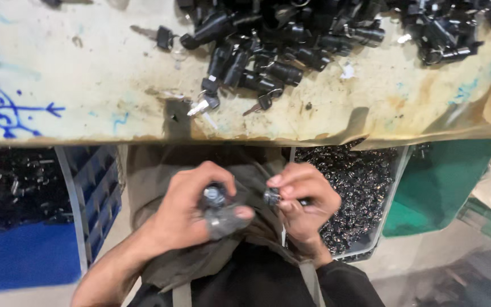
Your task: The person repeatedly picks small black metal parts from a pile on a workbench, wipes each with a grey cloth, and places them into a clear bin below. The cycle of pick, wipe, and place continues throughout the clip.
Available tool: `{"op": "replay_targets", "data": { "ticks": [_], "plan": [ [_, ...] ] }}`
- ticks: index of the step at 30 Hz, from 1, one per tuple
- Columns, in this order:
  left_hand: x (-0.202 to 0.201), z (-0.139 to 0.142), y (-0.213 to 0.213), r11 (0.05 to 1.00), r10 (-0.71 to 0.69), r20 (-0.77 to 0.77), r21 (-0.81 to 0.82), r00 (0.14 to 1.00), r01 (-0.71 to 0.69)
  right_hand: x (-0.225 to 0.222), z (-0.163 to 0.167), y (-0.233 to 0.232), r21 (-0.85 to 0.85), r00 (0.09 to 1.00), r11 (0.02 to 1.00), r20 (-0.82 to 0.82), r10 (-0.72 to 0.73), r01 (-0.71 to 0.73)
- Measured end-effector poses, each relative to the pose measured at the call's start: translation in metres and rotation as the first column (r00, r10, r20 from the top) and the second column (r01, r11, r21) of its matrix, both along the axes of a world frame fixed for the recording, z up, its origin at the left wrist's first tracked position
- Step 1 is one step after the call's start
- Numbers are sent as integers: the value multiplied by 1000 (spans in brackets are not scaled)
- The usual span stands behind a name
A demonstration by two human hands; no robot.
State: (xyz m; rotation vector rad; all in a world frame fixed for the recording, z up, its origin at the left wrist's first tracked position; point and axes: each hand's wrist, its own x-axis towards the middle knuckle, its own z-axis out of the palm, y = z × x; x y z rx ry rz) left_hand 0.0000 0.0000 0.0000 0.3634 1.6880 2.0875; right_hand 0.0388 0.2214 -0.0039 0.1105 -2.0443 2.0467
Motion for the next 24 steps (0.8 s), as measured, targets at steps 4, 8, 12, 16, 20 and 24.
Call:
{"op": "replay_targets", "data": {
  "ticks": [4, 8, 12, 16, 20, 24],
  "plan": [
    [1, 8, 7, 993, 43, -202, -102, 979, -65, -2, 12, -6, 52, 1000, 998, -20, -20, 21],
    [-1, 13, 12, 991, 102, -162, -74, 981, -116, -6, 20, -16, 324, 997, 944, -7, 71, -65],
    [-7, 12, -9, 954, 123, 256, 236, 959, -186, -10, 25, -30, -244, 968, 969, 229, 105, -47],
    [-29, 22, -85, 586, 325, 499, 560, 803, -585, -21, 31, -29, -699, 691, 497, 681, 243, 514],
    [-67, 34, -161, 177, 477, 633, 610, 609, -772, -18, 15, -43, -907, 558, 312, 420, 716, 282],
    [-77, 29, -154, 414, 623, 452, 502, 639, -759, -12, 5, -47, -983, 654, 176, 168, 738, 54]
  ]
}}
